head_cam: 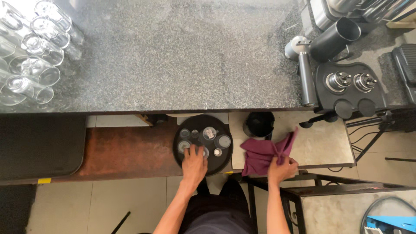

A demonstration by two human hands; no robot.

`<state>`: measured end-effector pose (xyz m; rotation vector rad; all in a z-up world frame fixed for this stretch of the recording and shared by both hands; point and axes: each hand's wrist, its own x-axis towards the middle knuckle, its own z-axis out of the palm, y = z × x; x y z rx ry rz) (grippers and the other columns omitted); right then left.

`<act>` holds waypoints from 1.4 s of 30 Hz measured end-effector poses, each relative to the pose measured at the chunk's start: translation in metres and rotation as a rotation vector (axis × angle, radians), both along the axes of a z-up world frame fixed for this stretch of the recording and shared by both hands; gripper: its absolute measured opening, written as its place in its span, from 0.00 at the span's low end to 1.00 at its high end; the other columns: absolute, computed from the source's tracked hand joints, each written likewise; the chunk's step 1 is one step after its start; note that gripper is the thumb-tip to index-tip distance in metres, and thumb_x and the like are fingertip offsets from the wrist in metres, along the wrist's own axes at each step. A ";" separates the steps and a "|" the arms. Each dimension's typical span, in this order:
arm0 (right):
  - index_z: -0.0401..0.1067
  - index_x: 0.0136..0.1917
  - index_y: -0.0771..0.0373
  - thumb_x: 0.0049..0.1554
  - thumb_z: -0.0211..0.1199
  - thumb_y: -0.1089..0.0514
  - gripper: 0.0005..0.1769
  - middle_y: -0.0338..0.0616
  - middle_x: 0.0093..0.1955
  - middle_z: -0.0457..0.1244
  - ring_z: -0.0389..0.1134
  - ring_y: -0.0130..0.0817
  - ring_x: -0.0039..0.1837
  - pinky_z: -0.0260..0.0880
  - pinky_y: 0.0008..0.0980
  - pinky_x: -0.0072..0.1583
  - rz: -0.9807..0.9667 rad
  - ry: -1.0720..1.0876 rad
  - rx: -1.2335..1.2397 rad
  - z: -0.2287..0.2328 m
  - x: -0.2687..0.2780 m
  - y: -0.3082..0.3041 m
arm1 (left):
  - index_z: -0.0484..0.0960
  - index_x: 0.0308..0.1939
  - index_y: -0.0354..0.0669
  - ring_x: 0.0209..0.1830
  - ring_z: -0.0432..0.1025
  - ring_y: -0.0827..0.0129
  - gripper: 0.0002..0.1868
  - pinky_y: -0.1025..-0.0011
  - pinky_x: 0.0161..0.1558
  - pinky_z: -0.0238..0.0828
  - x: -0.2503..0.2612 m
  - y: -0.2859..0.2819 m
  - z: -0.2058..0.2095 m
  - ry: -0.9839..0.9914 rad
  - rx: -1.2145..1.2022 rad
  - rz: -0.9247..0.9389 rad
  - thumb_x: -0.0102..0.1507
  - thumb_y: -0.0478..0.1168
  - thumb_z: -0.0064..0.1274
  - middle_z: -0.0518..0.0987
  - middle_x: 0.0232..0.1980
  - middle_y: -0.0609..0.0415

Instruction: The person wipes a metal portafilter basket and a clear plastic syringe with a pink cloth. They handle each item one at a time, rotating them to wipe different sides, then place them back on the counter or tray.

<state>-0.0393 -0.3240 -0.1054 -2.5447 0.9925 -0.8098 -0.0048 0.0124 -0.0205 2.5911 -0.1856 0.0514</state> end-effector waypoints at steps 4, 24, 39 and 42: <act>0.70 0.53 0.64 0.55 0.67 0.62 0.13 0.56 0.66 0.59 0.60 0.56 0.70 0.61 0.54 0.68 0.202 -0.258 0.063 0.014 -0.028 -0.001 | 0.75 0.60 0.44 0.54 0.71 0.46 0.30 0.55 0.48 0.74 0.000 0.005 0.031 0.026 -0.192 -0.102 0.53 0.33 0.60 0.70 0.58 0.45; 0.68 0.54 0.65 0.59 0.64 0.59 0.12 0.49 0.55 0.68 0.68 0.36 0.54 0.70 0.31 0.57 0.683 -0.499 0.439 0.146 -0.037 0.093 | 0.76 0.56 0.40 0.45 0.78 0.65 0.23 0.72 0.38 0.76 0.008 -0.043 0.129 -0.054 -0.950 -0.256 0.58 0.30 0.62 0.80 0.54 0.48; 0.66 0.50 0.64 0.49 0.68 0.71 0.18 0.45 0.58 0.64 0.67 0.33 0.56 0.68 0.29 0.58 0.816 -0.462 0.614 0.195 -0.030 0.120 | 0.71 0.63 0.36 0.47 0.78 0.66 0.28 0.71 0.47 0.77 -0.009 -0.067 0.132 0.059 -1.087 -0.237 0.59 0.30 0.62 0.83 0.48 0.48; 0.64 0.52 0.64 0.50 0.70 0.70 0.19 0.44 0.58 0.64 0.66 0.29 0.56 0.69 0.28 0.58 0.778 -0.463 0.818 0.187 -0.030 0.113 | 0.69 0.64 0.37 0.50 0.79 0.65 0.29 0.69 0.49 0.81 -0.010 -0.071 0.128 0.085 -1.118 -0.263 0.60 0.29 0.61 0.83 0.49 0.47</act>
